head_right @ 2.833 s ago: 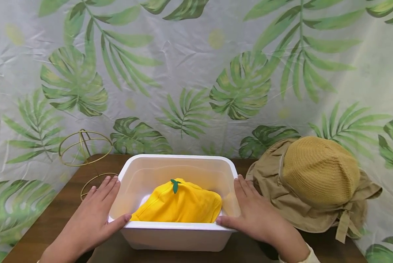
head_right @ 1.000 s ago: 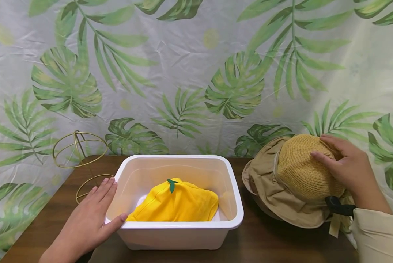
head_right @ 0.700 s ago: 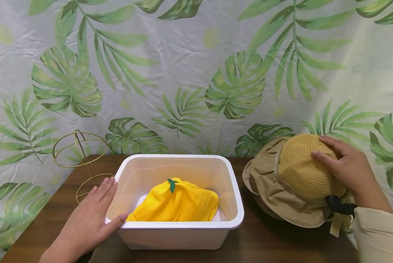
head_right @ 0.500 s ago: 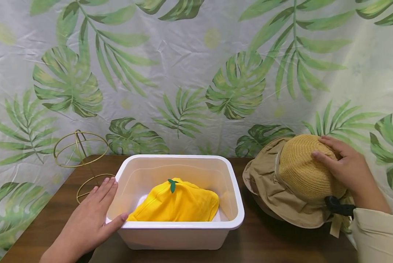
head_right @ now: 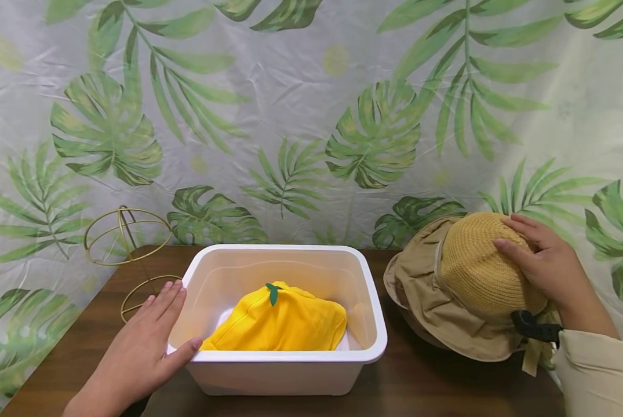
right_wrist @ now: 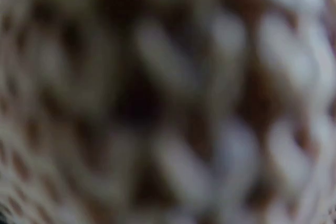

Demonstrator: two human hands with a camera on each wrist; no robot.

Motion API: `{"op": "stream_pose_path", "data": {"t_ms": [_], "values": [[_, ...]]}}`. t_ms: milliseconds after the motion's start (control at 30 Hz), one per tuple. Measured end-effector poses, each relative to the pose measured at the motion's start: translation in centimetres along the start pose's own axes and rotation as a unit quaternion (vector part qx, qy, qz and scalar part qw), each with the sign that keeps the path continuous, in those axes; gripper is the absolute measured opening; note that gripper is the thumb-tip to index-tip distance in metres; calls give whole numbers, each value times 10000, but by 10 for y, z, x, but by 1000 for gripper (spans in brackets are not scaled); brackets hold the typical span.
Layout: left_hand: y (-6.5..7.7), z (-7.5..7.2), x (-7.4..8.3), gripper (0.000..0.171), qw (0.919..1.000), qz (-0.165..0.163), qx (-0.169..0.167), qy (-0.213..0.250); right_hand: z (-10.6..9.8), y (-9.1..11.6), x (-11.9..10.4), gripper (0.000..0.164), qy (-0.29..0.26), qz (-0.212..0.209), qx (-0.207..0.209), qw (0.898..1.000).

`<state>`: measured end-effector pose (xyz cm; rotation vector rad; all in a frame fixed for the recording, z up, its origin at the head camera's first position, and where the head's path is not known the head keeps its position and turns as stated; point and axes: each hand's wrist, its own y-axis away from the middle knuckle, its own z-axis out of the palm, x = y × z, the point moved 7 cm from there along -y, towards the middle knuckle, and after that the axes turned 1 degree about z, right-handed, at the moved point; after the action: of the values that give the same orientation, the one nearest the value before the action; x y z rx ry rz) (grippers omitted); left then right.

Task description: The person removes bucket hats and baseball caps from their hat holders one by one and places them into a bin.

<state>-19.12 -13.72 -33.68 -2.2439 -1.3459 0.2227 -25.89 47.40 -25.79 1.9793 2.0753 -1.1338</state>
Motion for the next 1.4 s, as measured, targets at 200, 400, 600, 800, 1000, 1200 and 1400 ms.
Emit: {"op": "stream_pose_path", "data": {"t_ms": [200,400,600,800,1000,1200,1400], "values": [[0,0,0,81,10000,-14,3,0,1,-1,4,59,-65,46,94,9999],[0,0,0,81,10000,-43,-40,19,3,-2,6,57,20,-8,126,9999],[0,1,0,82,9999,-81,-133,26,5,-1,8,55,-49,136,165,9998],[0,1,0,82,9998,-97,-144,42,4,-1,6,53,-39,83,256,9996],[1,0,0,82,9999,-76,-102,34,2,2,2,58,-196,-25,17,9998],[0,-1,0,81,9999,-72,-95,32,1,5,4,57,-237,-123,-61,9996],[0,-1,1,80,10000,-50,-25,64,3,4,9,52,-175,52,28,9998]]}}
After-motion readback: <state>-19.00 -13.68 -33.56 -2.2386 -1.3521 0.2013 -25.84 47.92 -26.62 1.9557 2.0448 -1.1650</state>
